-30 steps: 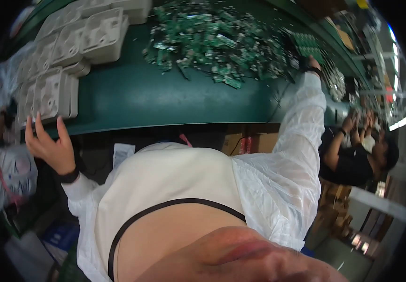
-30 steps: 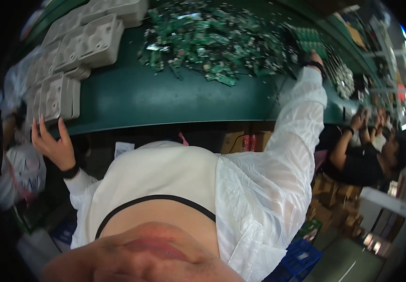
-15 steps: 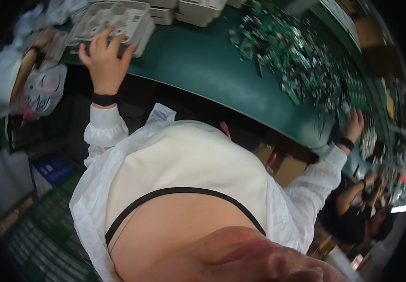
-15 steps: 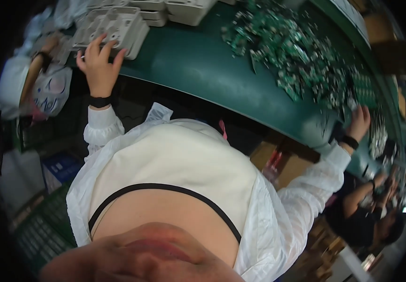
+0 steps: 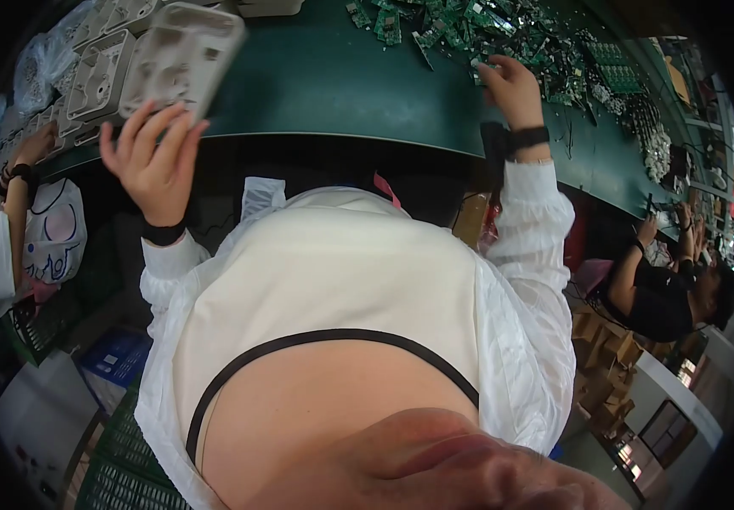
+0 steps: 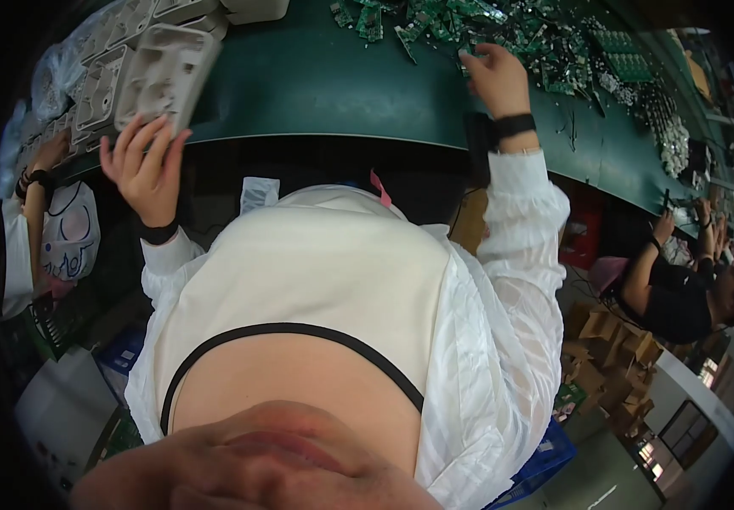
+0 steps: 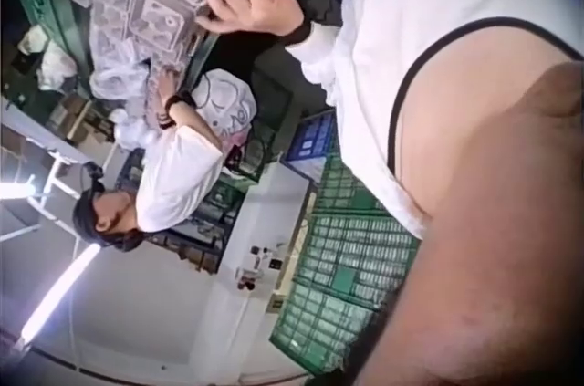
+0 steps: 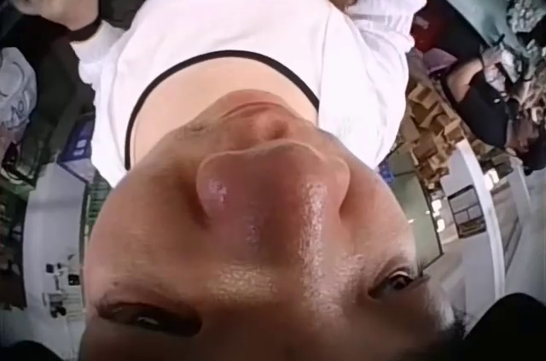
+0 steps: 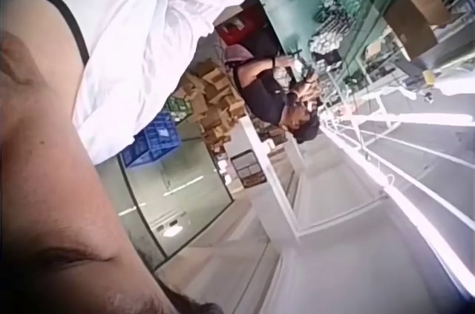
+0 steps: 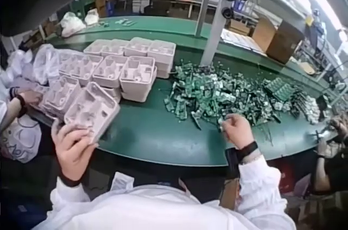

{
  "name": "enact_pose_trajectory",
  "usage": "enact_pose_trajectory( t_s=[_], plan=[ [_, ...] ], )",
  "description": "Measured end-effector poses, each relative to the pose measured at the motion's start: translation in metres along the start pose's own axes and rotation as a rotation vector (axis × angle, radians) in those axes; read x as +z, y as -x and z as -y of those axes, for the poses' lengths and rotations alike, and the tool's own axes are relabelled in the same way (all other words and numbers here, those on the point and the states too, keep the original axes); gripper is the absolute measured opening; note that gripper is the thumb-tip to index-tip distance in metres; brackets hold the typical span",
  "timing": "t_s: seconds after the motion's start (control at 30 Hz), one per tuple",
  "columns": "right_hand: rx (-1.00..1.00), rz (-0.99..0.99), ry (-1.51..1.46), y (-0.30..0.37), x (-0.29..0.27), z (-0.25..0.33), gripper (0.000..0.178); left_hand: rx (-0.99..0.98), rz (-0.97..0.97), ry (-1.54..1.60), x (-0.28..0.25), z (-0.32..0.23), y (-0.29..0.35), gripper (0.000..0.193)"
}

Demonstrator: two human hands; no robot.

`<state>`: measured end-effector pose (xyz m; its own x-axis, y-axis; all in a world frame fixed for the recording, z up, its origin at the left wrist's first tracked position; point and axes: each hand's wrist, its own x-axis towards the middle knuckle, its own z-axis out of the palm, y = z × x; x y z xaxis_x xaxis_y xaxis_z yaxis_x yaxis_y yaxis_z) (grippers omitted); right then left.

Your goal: The person picks up a circuit board and a plastic housing, inserts the board into the housing, and threads a wire through an opening. They then set the assembled unit aside on the table and repeat the process.

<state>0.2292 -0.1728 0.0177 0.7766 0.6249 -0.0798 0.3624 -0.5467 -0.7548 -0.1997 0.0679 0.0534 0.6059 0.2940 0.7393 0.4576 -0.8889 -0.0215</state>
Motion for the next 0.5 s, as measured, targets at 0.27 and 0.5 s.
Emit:
enact_pose_trajectory(
  t_s=[0.27,0.5],
  plan=[
    [0.066,0.039,-0.546,-0.007,-0.004,0.001,0.024,0.256,0.276,0.627,0.050,-0.060,-0.009,0.022],
    [0.072,-0.064,-0.596,0.044,0.005,-0.011,0.014,0.275,0.343,0.668,0.092,-0.077,-0.006,0.019]
  ],
)
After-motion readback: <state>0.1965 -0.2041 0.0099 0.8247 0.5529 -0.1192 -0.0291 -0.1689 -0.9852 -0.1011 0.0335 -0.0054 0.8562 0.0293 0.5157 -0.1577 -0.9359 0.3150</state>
